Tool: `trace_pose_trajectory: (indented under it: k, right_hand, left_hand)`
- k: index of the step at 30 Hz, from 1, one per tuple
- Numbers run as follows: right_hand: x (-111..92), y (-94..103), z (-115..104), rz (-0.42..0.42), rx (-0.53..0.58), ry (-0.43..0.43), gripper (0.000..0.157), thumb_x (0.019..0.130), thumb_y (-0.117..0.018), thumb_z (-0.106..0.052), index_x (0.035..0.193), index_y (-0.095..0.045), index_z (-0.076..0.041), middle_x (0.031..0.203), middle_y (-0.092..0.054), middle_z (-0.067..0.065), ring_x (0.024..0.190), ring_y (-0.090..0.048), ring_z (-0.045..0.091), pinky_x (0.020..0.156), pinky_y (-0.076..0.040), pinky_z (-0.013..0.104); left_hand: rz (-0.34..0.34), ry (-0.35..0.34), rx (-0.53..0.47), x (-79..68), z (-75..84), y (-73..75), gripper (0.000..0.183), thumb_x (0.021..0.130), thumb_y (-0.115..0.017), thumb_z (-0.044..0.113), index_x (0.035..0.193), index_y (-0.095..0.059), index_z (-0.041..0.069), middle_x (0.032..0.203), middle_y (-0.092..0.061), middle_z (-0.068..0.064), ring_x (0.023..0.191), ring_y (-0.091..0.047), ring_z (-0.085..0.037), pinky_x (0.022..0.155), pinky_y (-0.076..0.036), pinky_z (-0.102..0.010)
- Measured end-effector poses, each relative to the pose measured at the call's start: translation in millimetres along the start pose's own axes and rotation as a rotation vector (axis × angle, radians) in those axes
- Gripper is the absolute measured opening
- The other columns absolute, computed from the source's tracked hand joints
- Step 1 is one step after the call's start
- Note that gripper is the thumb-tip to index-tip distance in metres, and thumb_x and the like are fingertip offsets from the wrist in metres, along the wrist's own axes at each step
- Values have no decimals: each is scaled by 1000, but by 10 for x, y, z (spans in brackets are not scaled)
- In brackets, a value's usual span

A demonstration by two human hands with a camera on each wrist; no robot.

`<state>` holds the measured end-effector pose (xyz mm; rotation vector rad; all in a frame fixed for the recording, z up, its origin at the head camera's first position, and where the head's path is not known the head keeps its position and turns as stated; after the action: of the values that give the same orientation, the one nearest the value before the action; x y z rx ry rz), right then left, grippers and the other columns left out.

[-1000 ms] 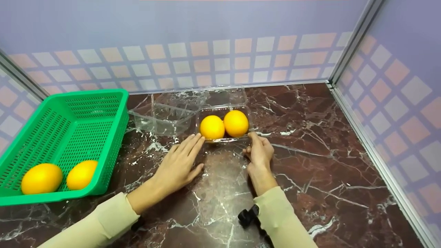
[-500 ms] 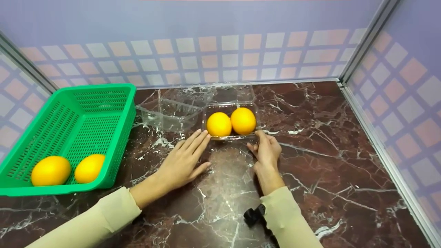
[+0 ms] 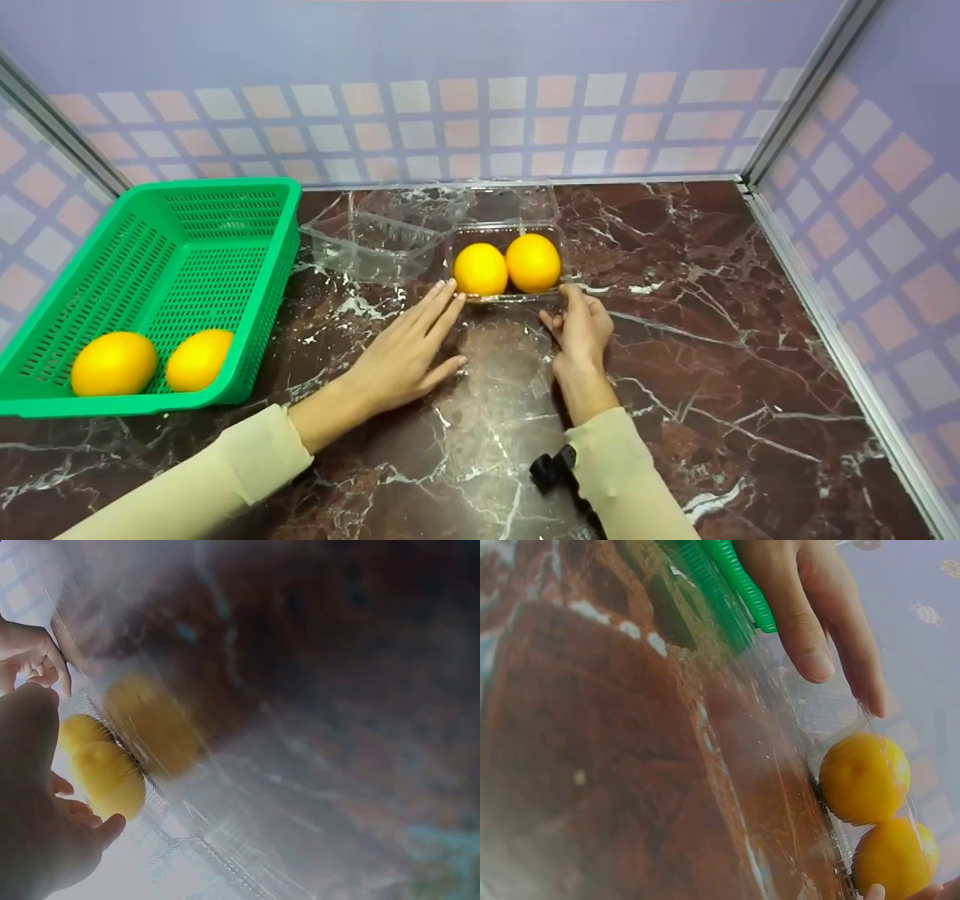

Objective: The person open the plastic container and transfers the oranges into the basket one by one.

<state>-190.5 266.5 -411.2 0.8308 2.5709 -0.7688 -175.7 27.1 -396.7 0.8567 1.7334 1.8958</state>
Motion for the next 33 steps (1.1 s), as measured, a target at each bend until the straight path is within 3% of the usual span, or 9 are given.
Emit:
trace_pose_trajectory:
  k: [7, 13, 15, 18, 22, 24, 27, 33]
  right_hand:
    - [-10, -40, -33, -5, -34, 46, 7, 99, -65, -10, 93, -63, -8, 64, -46, -2, 50, -49, 8, 83, -65, 31]
    - [-21, -46, -81, -26, -161, 239, 9, 100, -65, -5, 104, -57, -7, 83, -53, -1, 61, -56, 8, 70, -62, 21]
    - [-37, -53, -121, -37, -271, 338, 16, 100, -64, -1, 115, -57, -3, 97, -55, 3, 74, -58, 10, 70, -58, 18]
    - [-94, -64, -214, -85, -566, 530, 28, 97, -64, 4, 125, -61, 4, 116, -55, 12, 101, -58, 19, 89, -51, 22]
    - [-224, -89, -314, -257, -1021, 811, 37, 94, -67, 2, 131, -64, 7, 137, -53, 24, 129, -50, 37, 115, -40, 46]
    - [-295, -75, -338, -374, -1187, 909, 42, 95, -69, -3, 136, -62, 5, 145, -51, 27, 136, -47, 45, 120, -34, 61]
    - [-361, 0, -347, -508, -1355, 999, 54, 97, -71, -9, 147, -57, 1, 156, -47, 26, 142, -44, 49, 118, -32, 71]
    - [-396, 170, -360, -661, -1528, 1143, 68, 98, -76, -19, 159, -49, -8, 166, -40, 21, 152, -37, 48, 120, -30, 72]
  left_hand:
    - [3, -22, -5, 15, -34, 43, 82, 111, -45, 51, 167, -18, -2, 175, -12, -22, 163, -14, -34, 130, -25, -46]
    - [3, -24, 7, 33, -36, 44, 81, 110, -46, 50, 167, -19, -2, 175, -12, -22, 163, -17, -35, 131, -25, -46]
    - [4, -25, 9, 29, -37, 46, 81, 110, -46, 49, 167, -19, -2, 175, -12, -23, 163, -18, -36, 131, -25, -46]
    - [-2, -23, 18, 23, -38, 41, 81, 110, -46, 49, 167, -18, -2, 175, -11, -23, 163, -18, -36, 130, -26, -46]
    - [-3, -15, 28, 7, -47, 35, 82, 110, -46, 50, 167, -17, -2, 175, -11, -22, 163, -17, -35, 130, -26, -46]
    - [-2, -16, 37, 1, -48, 28, 82, 110, -46, 50, 167, -18, -2, 175, -12, -22, 163, -18, -35, 130, -27, -46]
    - [-7, -23, 48, -4, -43, 17, 81, 111, -44, 51, 167, -19, -2, 175, -13, -22, 162, -19, -35, 130, -28, -46]
    - [-20, -26, 64, 5, -34, 0, 81, 111, -44, 51, 167, -18, -1, 176, -12, -21, 163, -19, -34, 129, -30, -47]
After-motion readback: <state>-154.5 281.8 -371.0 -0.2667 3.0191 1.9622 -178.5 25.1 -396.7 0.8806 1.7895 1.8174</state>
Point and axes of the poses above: each hand's wrist, its own x-axis towards the middle knuckle, its own y-axis out of the back of the hand, z = x × y, the point moved 3 cm from there along x, towards the middle knuckle
